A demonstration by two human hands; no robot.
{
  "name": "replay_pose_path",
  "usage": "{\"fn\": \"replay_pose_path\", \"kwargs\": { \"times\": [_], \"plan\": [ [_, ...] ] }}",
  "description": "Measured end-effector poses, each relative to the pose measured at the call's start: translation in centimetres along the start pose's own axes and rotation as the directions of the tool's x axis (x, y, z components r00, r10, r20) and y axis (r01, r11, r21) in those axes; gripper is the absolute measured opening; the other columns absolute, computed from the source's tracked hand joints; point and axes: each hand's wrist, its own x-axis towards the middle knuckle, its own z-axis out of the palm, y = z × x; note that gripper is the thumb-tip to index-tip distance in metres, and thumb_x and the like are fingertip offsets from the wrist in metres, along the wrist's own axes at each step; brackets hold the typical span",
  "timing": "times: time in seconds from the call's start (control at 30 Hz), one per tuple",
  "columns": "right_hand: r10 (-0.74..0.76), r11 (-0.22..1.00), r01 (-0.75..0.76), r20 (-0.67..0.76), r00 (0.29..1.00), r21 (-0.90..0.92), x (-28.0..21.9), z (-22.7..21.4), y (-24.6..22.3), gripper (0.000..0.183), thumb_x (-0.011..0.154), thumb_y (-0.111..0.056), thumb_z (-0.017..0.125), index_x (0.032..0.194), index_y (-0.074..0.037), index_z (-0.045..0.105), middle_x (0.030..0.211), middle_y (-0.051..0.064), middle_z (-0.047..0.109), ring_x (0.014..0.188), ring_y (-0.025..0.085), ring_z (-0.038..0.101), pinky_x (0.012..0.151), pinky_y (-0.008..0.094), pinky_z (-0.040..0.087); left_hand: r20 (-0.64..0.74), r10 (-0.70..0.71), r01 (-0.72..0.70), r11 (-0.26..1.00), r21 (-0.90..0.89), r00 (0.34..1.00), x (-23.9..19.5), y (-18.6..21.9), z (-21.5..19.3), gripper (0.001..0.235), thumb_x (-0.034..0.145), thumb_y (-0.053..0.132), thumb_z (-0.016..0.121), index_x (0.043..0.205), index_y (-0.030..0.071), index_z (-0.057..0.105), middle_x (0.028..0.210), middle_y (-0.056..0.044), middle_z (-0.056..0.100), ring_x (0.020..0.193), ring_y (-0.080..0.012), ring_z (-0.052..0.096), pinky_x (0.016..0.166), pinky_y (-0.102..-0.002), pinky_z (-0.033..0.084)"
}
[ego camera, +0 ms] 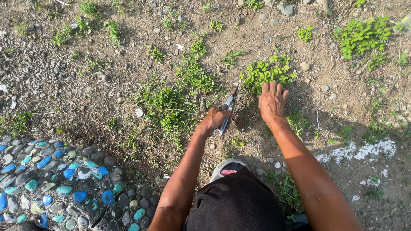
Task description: The person uses shears to cut weeds from the ground near a stone structure and pulls remaining small plants by hand, piling the debris on the soil.
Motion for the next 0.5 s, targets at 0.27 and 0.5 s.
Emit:
{"fn": "replay_pose_path", "kwargs": {
  "times": [0.27, 0.5],
  "plan": [
    [-0.448, 0.894, 0.444, -0.144, 0.883, -0.059, 1.3, 4.0, -0.2, 0.065, 0.082, 0.01, 0.055, 0.14, -0.019, 0.056, 0.146, 0.001, 0.055, 0.125, 0.024, 0.057, 0.108, 0.048, 0.046, -0.012, 0.032, -0.033, 0.999, -0.04, 0.999, 1.2, -0.9, 0.0, 0.042, 0.085, 0.028, 0.069, 0.099, -0.011, 0.068, 0.075, -0.016, 0.069, 0.058, -0.0215, 0.066, 0.052, -0.034, 0.055],
    [-0.279, 0.945, 0.285, 0.062, 0.958, -0.161, 3.8, 3.0, -1.4, 0.025, 0.103, -0.005, 0.052, 0.127, -0.005, 0.059, 0.12, 0.017, 0.057, 0.115, 0.031, 0.06, 0.097, 0.045, 0.052, -0.023, -0.066, 0.064, 0.994, -0.094, 0.998, 0.2, -1.1, -0.5, 0.038, 0.081, 0.026, 0.07, 0.099, -0.008, 0.066, 0.075, -0.014, 0.069, 0.056, -0.0217, 0.065, 0.049, -0.035, 0.055]
  ]
}}
